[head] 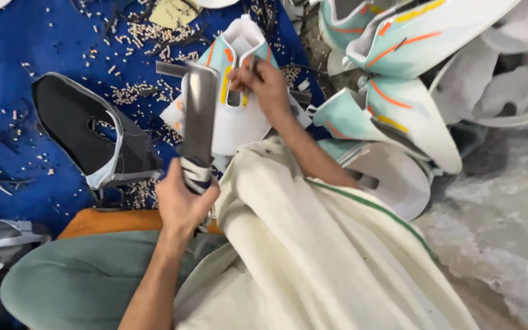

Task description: The person manually assembles shoe upper components by punching metal hardware and using a hammer on a workshop floor.

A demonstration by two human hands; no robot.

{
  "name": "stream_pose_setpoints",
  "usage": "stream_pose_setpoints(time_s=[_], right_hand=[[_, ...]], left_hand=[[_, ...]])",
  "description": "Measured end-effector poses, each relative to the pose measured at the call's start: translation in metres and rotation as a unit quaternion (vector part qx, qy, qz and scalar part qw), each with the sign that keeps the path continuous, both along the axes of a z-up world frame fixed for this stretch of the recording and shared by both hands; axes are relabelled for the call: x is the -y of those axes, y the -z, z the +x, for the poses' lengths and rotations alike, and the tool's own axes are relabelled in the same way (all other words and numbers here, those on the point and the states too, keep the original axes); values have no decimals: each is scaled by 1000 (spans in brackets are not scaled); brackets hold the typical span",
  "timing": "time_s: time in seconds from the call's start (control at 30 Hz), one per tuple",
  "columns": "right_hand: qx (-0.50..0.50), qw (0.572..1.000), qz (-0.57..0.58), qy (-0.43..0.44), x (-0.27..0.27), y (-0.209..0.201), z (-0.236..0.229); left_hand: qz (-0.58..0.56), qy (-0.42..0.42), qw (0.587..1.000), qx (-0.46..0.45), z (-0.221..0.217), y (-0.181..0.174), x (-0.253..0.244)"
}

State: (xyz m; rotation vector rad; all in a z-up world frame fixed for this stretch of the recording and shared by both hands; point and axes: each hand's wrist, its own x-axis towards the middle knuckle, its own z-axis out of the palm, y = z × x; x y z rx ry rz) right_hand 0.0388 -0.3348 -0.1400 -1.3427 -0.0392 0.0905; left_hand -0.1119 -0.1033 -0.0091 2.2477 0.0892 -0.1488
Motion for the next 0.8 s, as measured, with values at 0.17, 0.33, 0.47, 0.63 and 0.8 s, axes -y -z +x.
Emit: stream_pose_setpoints(time_s=[0.17,0.33,0.47,0.63,0.8], right_hand=[[-74,995,65,-6,5,-7,20],[-27,999,-28,-14,-3,-21,4],[165,953,-255,13,-3,-8,-7],[-25,992,95,81,12,0,35],[4,999,-38,34,-4,-25,29]], left_hand=[[-156,-30,983,95,1,-88,-4],[-139,17,981,136,22,-40,2],[-48,25,996,65,14,19,6],[-86,-20,994,62,15,-65,8],[-236,4,972,6,8,-14,-21]])
